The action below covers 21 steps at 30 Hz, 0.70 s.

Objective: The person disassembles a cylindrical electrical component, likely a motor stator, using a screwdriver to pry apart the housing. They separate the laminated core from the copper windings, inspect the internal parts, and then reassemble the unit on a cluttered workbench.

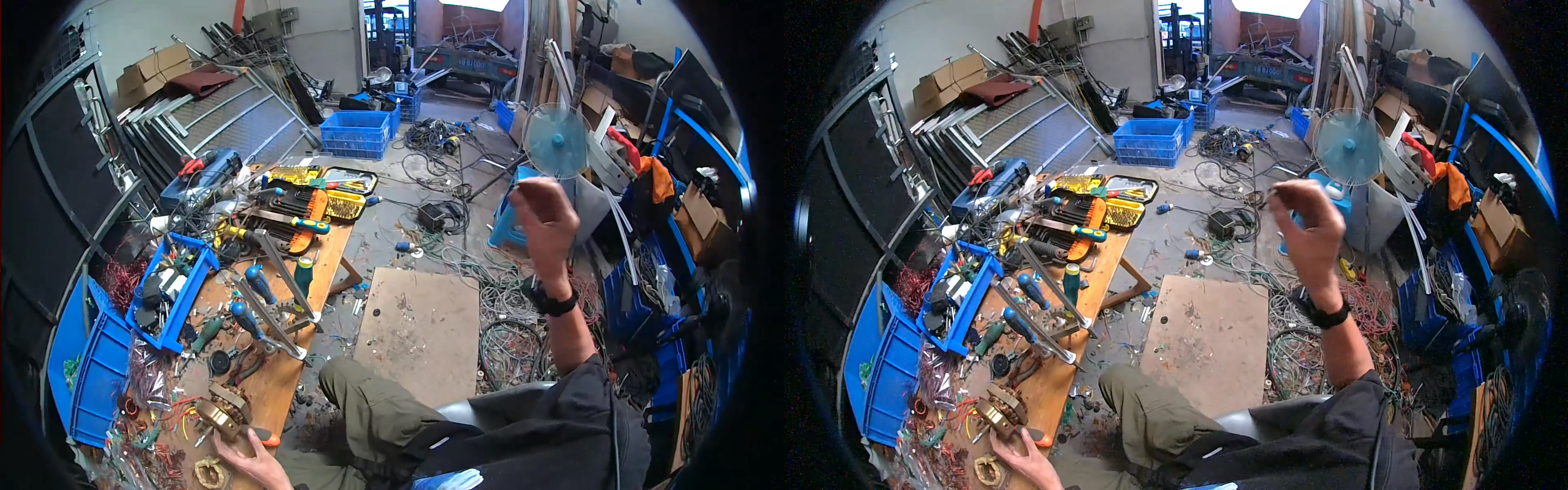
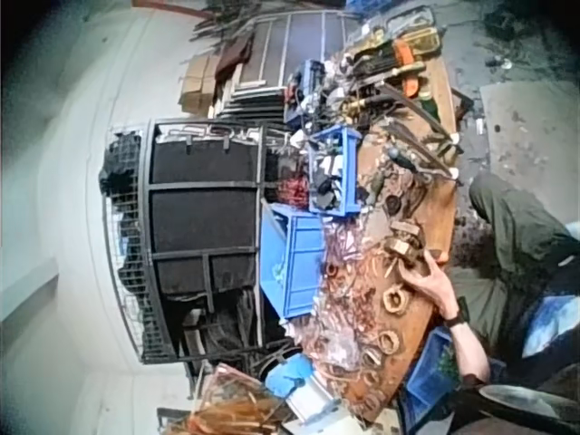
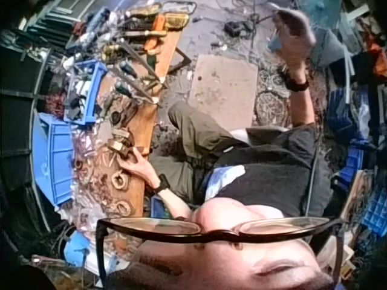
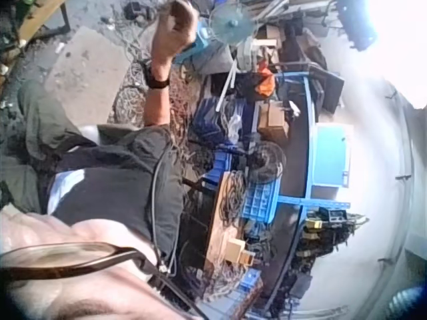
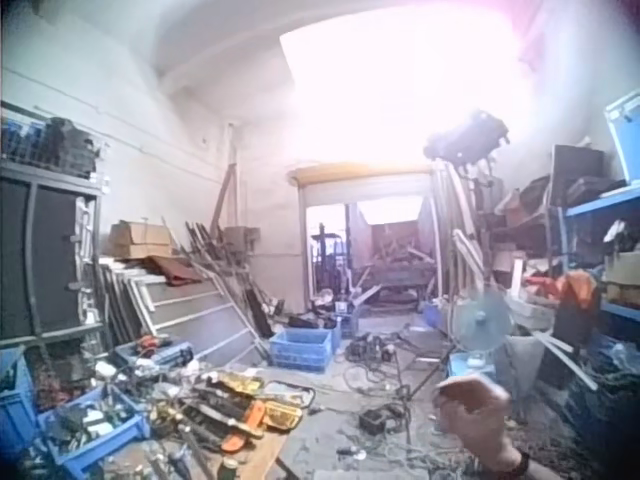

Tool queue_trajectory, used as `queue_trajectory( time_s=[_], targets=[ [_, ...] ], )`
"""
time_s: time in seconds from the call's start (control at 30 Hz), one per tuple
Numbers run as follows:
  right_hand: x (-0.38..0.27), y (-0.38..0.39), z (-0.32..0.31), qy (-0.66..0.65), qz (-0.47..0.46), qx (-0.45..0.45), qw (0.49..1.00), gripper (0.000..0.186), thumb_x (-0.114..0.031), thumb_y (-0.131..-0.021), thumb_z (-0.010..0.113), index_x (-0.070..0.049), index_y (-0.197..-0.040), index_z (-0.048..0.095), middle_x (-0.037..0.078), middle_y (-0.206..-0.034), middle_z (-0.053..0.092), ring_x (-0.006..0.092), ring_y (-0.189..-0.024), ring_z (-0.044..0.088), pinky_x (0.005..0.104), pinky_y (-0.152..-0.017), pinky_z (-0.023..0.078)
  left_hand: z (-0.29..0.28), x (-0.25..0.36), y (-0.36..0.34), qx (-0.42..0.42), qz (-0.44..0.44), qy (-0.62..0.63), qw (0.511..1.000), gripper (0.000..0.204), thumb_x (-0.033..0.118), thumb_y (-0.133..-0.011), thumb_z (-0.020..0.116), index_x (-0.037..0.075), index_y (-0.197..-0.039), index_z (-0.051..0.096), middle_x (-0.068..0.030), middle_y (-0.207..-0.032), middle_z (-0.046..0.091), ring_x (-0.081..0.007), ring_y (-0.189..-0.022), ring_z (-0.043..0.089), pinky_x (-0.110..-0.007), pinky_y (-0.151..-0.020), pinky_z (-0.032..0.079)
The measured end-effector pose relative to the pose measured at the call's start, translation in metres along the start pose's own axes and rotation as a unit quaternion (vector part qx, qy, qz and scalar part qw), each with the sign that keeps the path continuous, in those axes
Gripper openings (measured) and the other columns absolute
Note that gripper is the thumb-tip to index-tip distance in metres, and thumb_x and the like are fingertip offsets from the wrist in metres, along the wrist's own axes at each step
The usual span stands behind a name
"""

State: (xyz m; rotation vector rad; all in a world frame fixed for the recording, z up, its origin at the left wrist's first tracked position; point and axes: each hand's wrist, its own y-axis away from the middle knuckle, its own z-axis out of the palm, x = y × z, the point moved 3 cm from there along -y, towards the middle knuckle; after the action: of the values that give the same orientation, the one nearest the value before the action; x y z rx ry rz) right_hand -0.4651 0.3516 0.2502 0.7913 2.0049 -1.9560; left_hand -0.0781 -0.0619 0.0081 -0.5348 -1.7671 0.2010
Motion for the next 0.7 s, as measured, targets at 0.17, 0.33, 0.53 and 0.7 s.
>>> queue_trajectory(
  time_s=[0.17,0.33,0.53,0.7],
  targets=[
    [-0.048,-0.028,-0.020,-0.030,-0.319,0.155,0.934,0.028,0.016,-0.089,0.073,0.005,-0.112,0.065,0.019,-0.112,0.069,0.0201,-0.096,0.070,0.0317,-0.086,0.060,-0.003,-0.007,0.001,0.008,-0.021,0.052,0.998,0.064,0.002,-0.102,0.066,-0.002,-0.156,0.031,-0.0260,-0.153,0.046,-0.0316,-0.137,0.053,-0.046,-0.114,0.047],
    [0.058,-0.014,0.025,0.054,-0.149,0.027,0.987,0.028,0.004,-0.093,0.077,-0.001,-0.119,0.070,0.010,-0.121,0.069,0.0174,-0.106,0.069,0.0308,-0.092,0.058,-0.011,-0.021,-0.003,-0.012,-0.048,-0.009,0.999,0.069,0.007,-0.102,0.070,-0.002,-0.157,0.030,-0.0253,-0.156,0.044,-0.0298,-0.139,0.051,-0.044,-0.114,0.045],
    [0.108,0.072,0.084,0.094,0.032,-0.158,0.983,0.020,-0.004,-0.096,0.076,0.000,-0.115,0.073,0.009,-0.118,0.070,0.0191,-0.106,0.069,0.0320,-0.092,0.057,-0.009,-0.020,-0.030,0.028,0.011,-0.011,0.999,0.086,0.008,-0.088,0.086,-0.001,-0.156,0.033,-0.0191,-0.153,0.049,-0.0283,-0.137,0.052,-0.043,-0.119,0.039],
    [0.009,0.140,0.143,-0.151,-0.041,-0.375,0.914,0.024,0.005,-0.088,0.072,0.001,-0.111,0.072,0.013,-0.100,0.073,0.0238,-0.097,0.072,0.0354,-0.087,0.057,-0.007,-0.003,-0.057,-0.043,-0.065,0.005,0.997,0.093,0.011,-0.078,0.094,-0.001,-0.153,0.041,-0.0150,-0.138,0.064,-0.0226,-0.125,0.064,-0.038,-0.108,0.052]
  ],
)
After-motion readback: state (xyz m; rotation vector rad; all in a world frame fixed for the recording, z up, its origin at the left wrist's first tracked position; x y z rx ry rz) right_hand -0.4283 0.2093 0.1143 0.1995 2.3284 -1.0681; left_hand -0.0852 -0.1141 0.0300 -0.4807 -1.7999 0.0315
